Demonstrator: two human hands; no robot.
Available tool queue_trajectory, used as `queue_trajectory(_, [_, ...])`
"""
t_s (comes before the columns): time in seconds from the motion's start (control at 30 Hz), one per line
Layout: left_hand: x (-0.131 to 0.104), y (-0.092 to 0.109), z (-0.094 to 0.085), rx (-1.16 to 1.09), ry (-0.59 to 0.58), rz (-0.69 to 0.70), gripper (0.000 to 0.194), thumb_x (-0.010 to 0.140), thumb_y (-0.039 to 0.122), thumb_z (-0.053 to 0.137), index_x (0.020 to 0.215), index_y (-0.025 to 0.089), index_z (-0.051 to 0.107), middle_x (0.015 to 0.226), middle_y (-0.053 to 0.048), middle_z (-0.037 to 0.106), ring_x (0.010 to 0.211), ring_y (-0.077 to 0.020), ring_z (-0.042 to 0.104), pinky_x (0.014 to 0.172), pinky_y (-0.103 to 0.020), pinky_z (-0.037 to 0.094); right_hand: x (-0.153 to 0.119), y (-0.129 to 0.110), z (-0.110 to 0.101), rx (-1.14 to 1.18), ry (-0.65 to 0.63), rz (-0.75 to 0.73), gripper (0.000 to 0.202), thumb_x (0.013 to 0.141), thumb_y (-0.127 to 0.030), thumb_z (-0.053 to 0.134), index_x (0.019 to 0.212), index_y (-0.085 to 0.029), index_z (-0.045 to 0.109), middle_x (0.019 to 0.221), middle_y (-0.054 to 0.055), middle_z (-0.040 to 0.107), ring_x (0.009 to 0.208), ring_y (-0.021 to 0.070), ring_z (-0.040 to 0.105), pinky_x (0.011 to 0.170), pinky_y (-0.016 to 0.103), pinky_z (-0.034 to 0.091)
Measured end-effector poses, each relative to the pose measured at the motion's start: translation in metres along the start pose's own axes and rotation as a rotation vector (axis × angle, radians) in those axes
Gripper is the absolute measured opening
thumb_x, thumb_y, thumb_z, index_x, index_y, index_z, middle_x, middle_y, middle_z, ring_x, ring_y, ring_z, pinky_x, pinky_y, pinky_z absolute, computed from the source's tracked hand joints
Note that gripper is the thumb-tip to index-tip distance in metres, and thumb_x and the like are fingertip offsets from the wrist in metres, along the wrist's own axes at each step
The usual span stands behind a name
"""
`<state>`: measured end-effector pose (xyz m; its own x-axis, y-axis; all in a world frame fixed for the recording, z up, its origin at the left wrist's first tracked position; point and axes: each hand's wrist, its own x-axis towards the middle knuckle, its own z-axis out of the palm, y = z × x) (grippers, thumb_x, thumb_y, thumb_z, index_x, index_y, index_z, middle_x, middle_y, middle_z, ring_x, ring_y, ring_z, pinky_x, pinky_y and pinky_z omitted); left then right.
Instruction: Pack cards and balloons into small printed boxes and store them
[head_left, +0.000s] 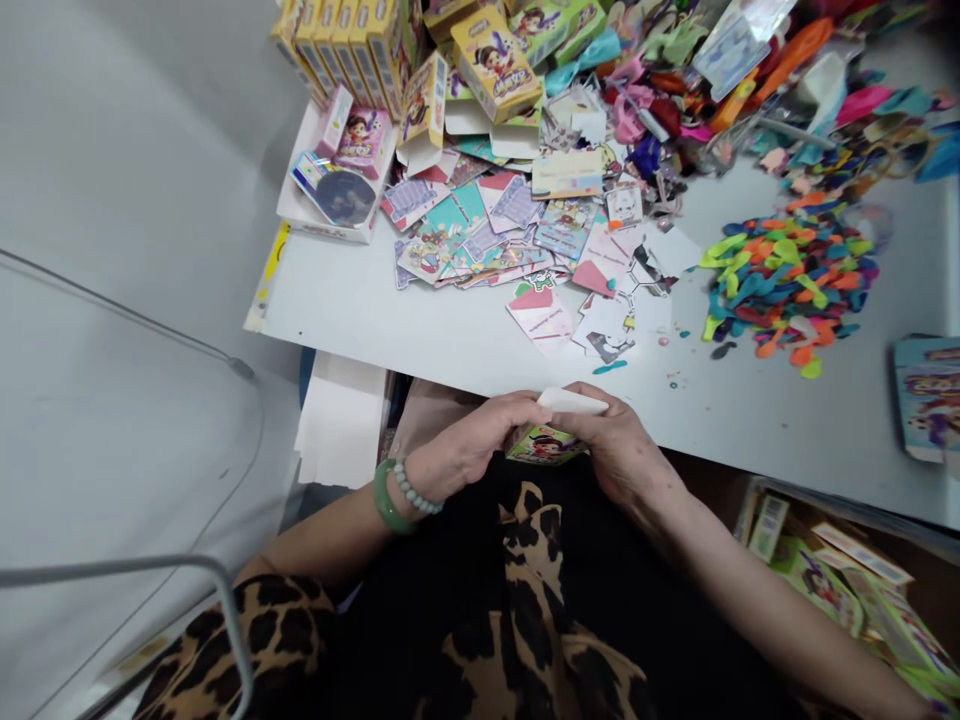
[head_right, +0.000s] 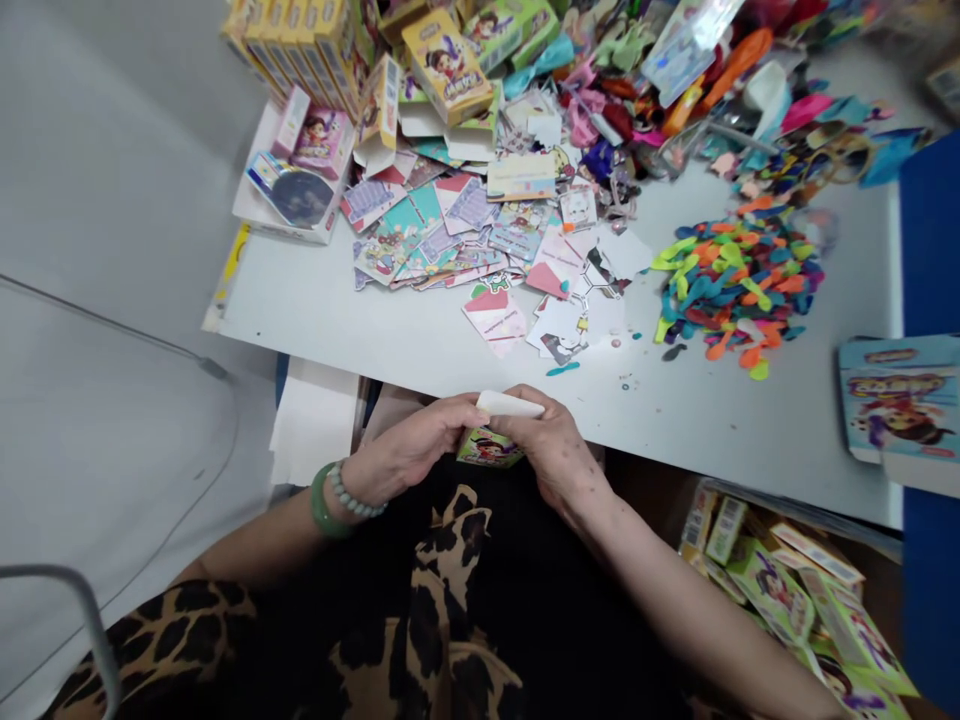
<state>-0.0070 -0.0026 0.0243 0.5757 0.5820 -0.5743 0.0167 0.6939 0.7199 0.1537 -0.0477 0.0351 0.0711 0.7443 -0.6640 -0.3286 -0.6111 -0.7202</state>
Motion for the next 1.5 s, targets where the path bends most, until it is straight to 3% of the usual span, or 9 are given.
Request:
queue_trajectory(0.13, [0.004, 0.012, 0.003, -0.090, 0.091, -0.210, 0.016, 0.075, 0.016, 0.062, 0.082, 0.013, 0.076, 0.071, -0.003, 0.070, 0.067, -0.0148, 0.060, 0.062, -0.025, 0.045, 0.002, -0.002, -0.023, 0.025, -0.061, -0.028, 0.035, 0.067, -0.052, 0.087, 0.089, -0.027, 0.078, 0.082, 0.001, 0.075, 0.075, 0.0200, 0.067, 0.072, 0.034, 0.056])
queue_trajectory(0.33, [0.009, 0.008, 0.005, -0.170, 0.178, -0.065, 0.024, 0.077, 0.007, 0.060, 0.092, 0.014, 0.077, 0.077, -0.002, 0.072, 0.069, -0.0127, 0.062, 0.069, -0.025, 0.050, 0.015, 0.013, -0.036, -0.075, -0.088, -0.107, 0.019, 0.074, -0.042, 0.084, 0.087, -0.030, 0.077, 0.083, 0.002, 0.077, 0.079, 0.0252, 0.073, 0.079, 0.043, 0.062])
queue_trajectory(0.47, [0.014, -0.003, -0.004, -0.076, 0.139, 0.087, 0.018, 0.089, 0.015, 0.065, 0.098, 0.016, 0.080, 0.093, -0.004, 0.079, 0.084, -0.0168, 0.070, 0.082, -0.030, 0.056, 0.020, 0.015, -0.035, -0.293, -0.022, -0.418, 0.012, 0.086, -0.040, 0.075, 0.092, -0.031, 0.080, 0.096, 0.003, 0.078, 0.092, 0.0245, 0.074, 0.083, 0.041, 0.063])
queue_trajectory(0.57, [0.015, -0.005, -0.017, 0.108, 0.029, 0.159, 0.018, 0.092, 0.020, 0.068, 0.103, 0.016, 0.082, 0.107, -0.006, 0.082, 0.101, -0.0201, 0.074, 0.096, -0.034, 0.057, 0.017, 0.008, -0.043, -0.544, -0.150, -0.676, 0.016, 0.092, -0.040, 0.073, 0.099, -0.031, 0.083, 0.110, 0.006, 0.079, 0.105, 0.0261, 0.073, 0.094, 0.044, 0.062])
queue_trajectory(0.63, [0.015, -0.004, -0.023, 0.212, -0.028, 0.196, 0.020, 0.092, 0.023, 0.069, 0.106, 0.016, 0.082, 0.115, -0.007, 0.082, 0.110, -0.0212, 0.074, 0.103, -0.035, 0.056, 0.015, 0.003, -0.049, -0.632, -0.228, -0.741, 0.018, 0.095, -0.041, 0.071, 0.103, -0.030, 0.083, 0.113, 0.007, 0.079, 0.109, 0.0269, 0.073, 0.096, 0.046, 0.062])
queue_trajectory(0.97, [0.004, 0.006, -0.012, 0.487, 0.052, 0.324, 0.022, 0.094, 0.029, 0.066, 0.106, 0.020, 0.082, 0.111, -0.005, 0.084, 0.103, -0.0187, 0.077, 0.096, -0.032, 0.061, 0.005, -0.002, -0.038, -0.898, -0.108, -0.900, 0.019, 0.101, -0.027, 0.058, 0.100, -0.024, 0.077, 0.090, 0.006, 0.077, 0.081, 0.0215, 0.070, 0.075, 0.036, 0.059])
queue_trajectory(1.2, [0.004, 0.013, -0.005, 0.668, 0.091, 0.362, 0.022, 0.095, 0.024, 0.062, 0.095, 0.019, 0.083, 0.095, -0.002, 0.084, 0.089, -0.0167, 0.077, 0.085, -0.027, 0.061, 0.005, -0.011, -0.039, -0.894, -0.106, -0.661, 0.020, 0.097, -0.030, 0.057, 0.092, -0.025, 0.077, 0.086, 0.005, 0.077, 0.078, 0.0224, 0.071, 0.070, 0.035, 0.059])
queue_trajectory(1.33, [0.008, 0.006, -0.014, 0.673, 0.027, 0.433, 0.023, 0.099, 0.028, 0.062, 0.104, 0.019, 0.082, 0.109, -0.006, 0.084, 0.099, -0.0179, 0.078, 0.092, -0.029, 0.062, 0.008, -0.012, -0.041, -0.894, -0.151, -0.652, 0.019, 0.096, -0.029, 0.059, 0.092, -0.026, 0.077, 0.085, 0.004, 0.077, 0.079, 0.0233, 0.072, 0.070, 0.036, 0.059])
queue_trajectory(1.5, [0.003, 0.000, -0.025, 0.935, -0.117, 0.590, 0.031, 0.108, 0.033, 0.050, 0.120, 0.019, 0.075, 0.122, -0.010, 0.080, 0.112, -0.0190, 0.075, 0.103, -0.034, 0.060, 0.004, 0.002, -0.041, -0.858, -0.169, -0.865, 0.021, 0.102, -0.024, 0.055, 0.099, -0.028, 0.075, 0.093, 0.005, 0.078, 0.088, 0.0239, 0.072, 0.079, 0.040, 0.060])
